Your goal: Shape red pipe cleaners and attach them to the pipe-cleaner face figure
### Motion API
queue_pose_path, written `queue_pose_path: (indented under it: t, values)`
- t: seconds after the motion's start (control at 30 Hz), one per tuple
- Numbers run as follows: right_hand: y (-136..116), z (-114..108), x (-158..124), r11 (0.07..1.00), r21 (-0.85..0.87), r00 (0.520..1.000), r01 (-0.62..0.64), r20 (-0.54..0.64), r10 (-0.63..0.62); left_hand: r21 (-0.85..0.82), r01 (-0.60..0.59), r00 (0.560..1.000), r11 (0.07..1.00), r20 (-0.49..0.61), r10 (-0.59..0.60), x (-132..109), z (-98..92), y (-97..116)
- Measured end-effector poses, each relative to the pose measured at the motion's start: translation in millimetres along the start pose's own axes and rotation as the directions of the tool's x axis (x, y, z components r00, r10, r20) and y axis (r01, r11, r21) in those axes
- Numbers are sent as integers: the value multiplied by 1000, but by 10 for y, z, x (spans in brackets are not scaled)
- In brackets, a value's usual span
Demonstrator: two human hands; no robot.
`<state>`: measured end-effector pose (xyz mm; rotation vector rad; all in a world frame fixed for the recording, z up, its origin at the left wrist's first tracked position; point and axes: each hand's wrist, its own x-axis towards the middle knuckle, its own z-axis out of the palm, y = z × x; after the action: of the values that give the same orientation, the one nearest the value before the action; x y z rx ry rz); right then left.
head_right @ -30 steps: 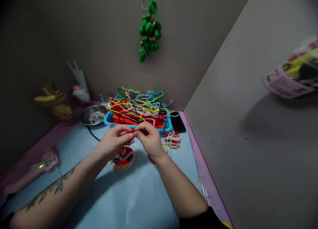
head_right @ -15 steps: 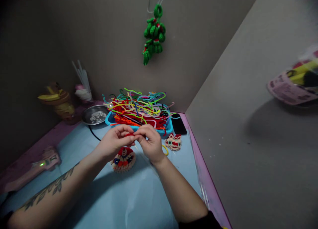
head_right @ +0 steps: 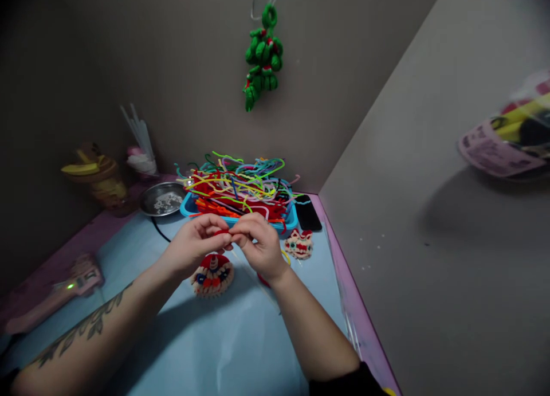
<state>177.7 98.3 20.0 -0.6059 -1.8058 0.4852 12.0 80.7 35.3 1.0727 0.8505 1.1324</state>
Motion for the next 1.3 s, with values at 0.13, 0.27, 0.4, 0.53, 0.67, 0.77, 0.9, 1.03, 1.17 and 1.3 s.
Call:
queue_pose_path:
  t: [0.13,0.27,0.4,0.53,0.67,0.77,0.9,1.03,1.17,1.3]
  values:
    - [-9,-34,17,999,-4,998,33,51,-32,10,24,1000,1000,17,-25,-15,-21,31]
    - [-24,-76,43,996,-40,993,84,89,-80,31,25,999,999,29,-26,-28,-23,60]
    - [-32,-73,47,996,-35,993,84,86,-81,56,14,1000,998,23,-16,-37,-9,78]
    - [-35,-18,31,998,55,999,4,43,-7,52,22,999,998,30,-23,-35,-12,99]
    - [-31,8,20,994,93,998,-54,28,52,49,34,998,998,42,-36,-26,-34,97]
    - [-32,7,16,993,101,998,-67,27,64,28,42,998,999,42,-44,-21,-46,63]
    - [-33,12,12,994,86,998,-64,6,64,-32,58,997,998,47,-57,-7,-60,3]
    - [-15,4,20,997,62,999,-51,9,51,-57,64,997,996,36,-62,17,-66,-26]
    - [-5,-7,38,995,70,997,-68,38,65,-86,48,998,995,-24,-50,33,-46,-33]
    - [-20,18,40,994,48,995,-95,-6,96,-107,44,997,993,-63,-51,35,-14,-54]
